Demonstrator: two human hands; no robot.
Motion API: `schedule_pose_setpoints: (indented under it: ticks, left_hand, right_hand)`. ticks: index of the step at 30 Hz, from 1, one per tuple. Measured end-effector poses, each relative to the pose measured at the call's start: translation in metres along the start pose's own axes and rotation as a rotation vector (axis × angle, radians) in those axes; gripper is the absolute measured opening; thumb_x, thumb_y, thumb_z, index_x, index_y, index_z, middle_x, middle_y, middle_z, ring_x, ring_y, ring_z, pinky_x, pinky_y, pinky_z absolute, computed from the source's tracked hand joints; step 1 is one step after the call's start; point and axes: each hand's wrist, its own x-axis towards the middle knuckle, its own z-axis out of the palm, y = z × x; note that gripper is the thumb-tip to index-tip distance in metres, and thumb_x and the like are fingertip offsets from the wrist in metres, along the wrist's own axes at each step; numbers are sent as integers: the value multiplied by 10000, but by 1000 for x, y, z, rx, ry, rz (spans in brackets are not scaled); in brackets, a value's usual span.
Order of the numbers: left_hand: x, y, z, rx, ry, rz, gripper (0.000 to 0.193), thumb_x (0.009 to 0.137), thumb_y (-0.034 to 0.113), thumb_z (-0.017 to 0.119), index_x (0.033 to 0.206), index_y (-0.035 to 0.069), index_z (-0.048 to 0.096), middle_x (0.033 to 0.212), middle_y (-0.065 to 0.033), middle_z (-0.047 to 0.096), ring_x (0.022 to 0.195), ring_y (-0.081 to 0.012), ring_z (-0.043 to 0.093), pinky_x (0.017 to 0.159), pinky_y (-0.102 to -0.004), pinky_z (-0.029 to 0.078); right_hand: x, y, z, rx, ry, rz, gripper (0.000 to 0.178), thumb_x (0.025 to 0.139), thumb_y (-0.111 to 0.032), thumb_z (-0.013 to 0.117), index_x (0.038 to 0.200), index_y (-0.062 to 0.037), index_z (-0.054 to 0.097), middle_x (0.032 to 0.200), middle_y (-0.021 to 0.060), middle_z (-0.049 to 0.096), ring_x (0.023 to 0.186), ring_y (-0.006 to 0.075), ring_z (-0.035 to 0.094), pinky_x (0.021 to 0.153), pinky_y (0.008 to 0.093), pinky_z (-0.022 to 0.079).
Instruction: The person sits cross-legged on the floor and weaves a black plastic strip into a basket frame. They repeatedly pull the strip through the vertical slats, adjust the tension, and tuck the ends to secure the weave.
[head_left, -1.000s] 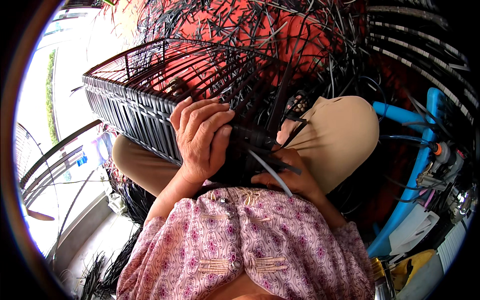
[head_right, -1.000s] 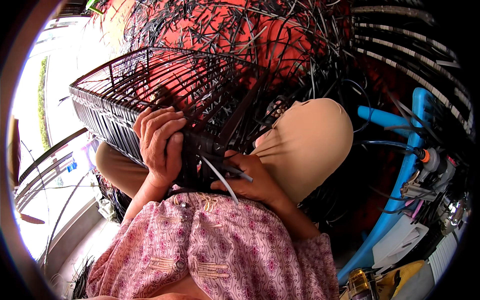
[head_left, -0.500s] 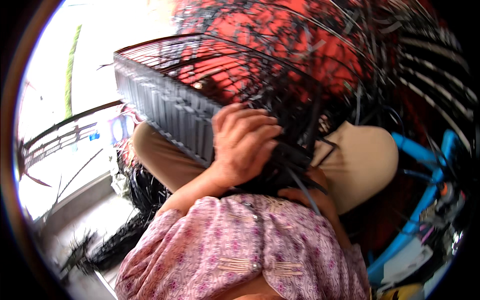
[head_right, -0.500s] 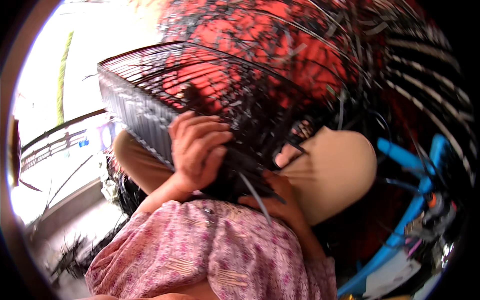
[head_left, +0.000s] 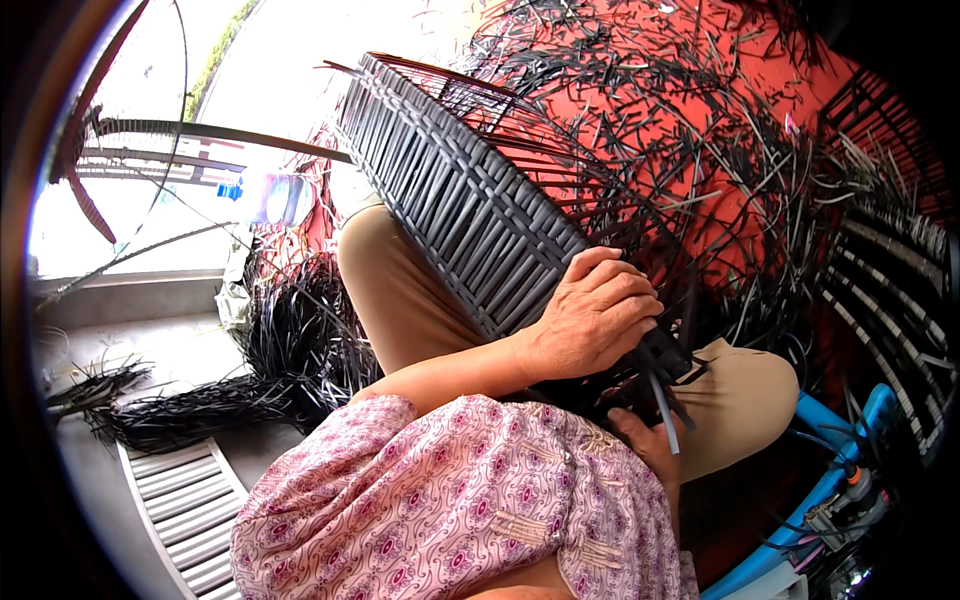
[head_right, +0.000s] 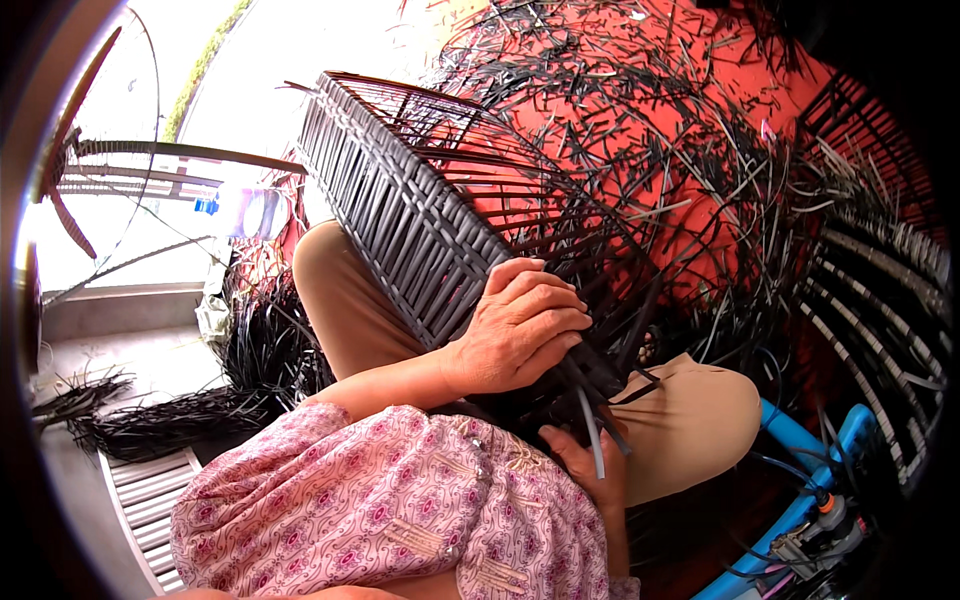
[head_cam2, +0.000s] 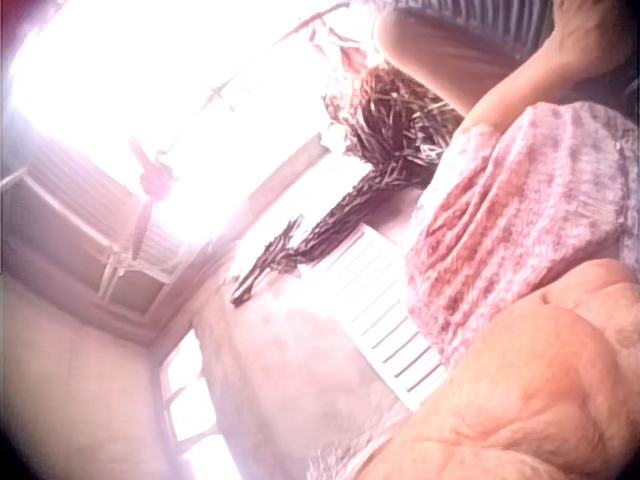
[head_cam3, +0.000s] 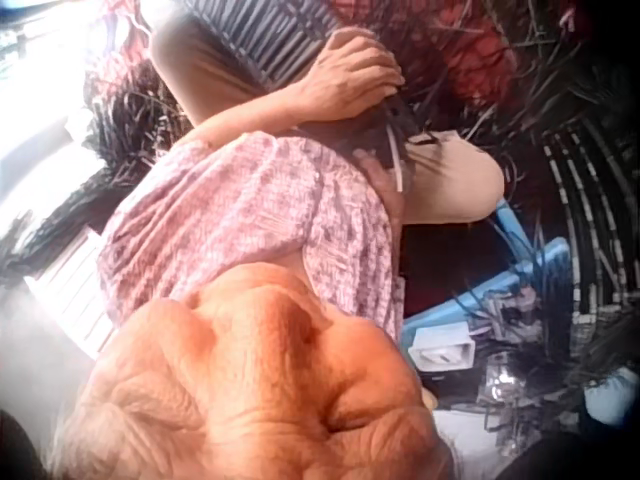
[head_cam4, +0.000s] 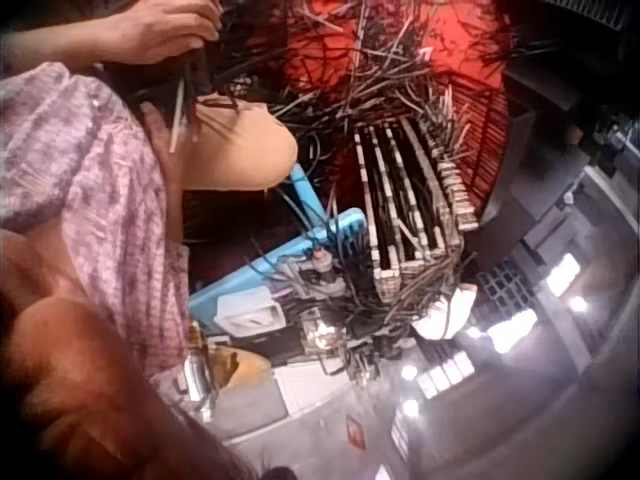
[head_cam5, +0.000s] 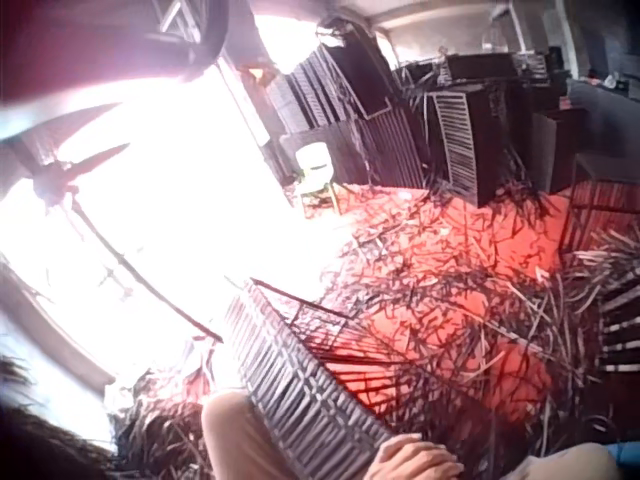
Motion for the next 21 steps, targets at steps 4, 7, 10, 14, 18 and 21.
schedule_pose_setpoints:
  ticks: [4,7,10,14,18,21]
  left_hand:
    - [-1,-2,-4,-14,33,13,218,786,133,696,994,94,646,1001,-33,615,1002,-214,571,1000,-427,359]
    - [-3,-4,-5,1,94,14,208,776,128,697,973,93,641,975,-37,607,976,-217,566,981,-418,364]
    - [1,-6,-4,29,181,18,180,769,121,691,936,97,627,929,-36,590,952,-214,556,955,-405,365]
    - [0,-8,0,44,171,0,225,768,109,687,988,108,640,981,-24,611,961,-211,572,941,-398,361]
    - [-16,-11,22,54,146,27,262,749,108,705,1003,121,640,1013,-14,607,1005,-203,570,964,-412,359]
    - [-24,-7,21,69,42,32,322,766,119,702,1081,121,640,1107,-27,621,1075,-210,569,997,-414,350]
  right_hand:
    - [3,30,10,26,80,0,290,810,-181,777,970,23,648,852,42,674,728,121,591,659,288,486]
    - [6,32,8,13,85,-47,316,804,-206,790,967,24,648,843,43,675,721,124,585,663,296,488]
    - [16,23,5,-134,85,-148,319,804,-219,790,962,19,647,789,46,660,684,132,572,644,299,482]
    - [23,24,-3,-222,179,-202,294,817,-208,773,973,4,644,716,35,614,640,134,548,614,298,469]
    - [22,31,-2,-159,192,-127,281,829,-178,754,1011,1,637,712,-4,583,651,106,527,606,288,460]
    - [19,47,-10,-116,159,-137,264,851,-121,719,1076,-9,638,797,-6,598,727,74,524,662,252,460]
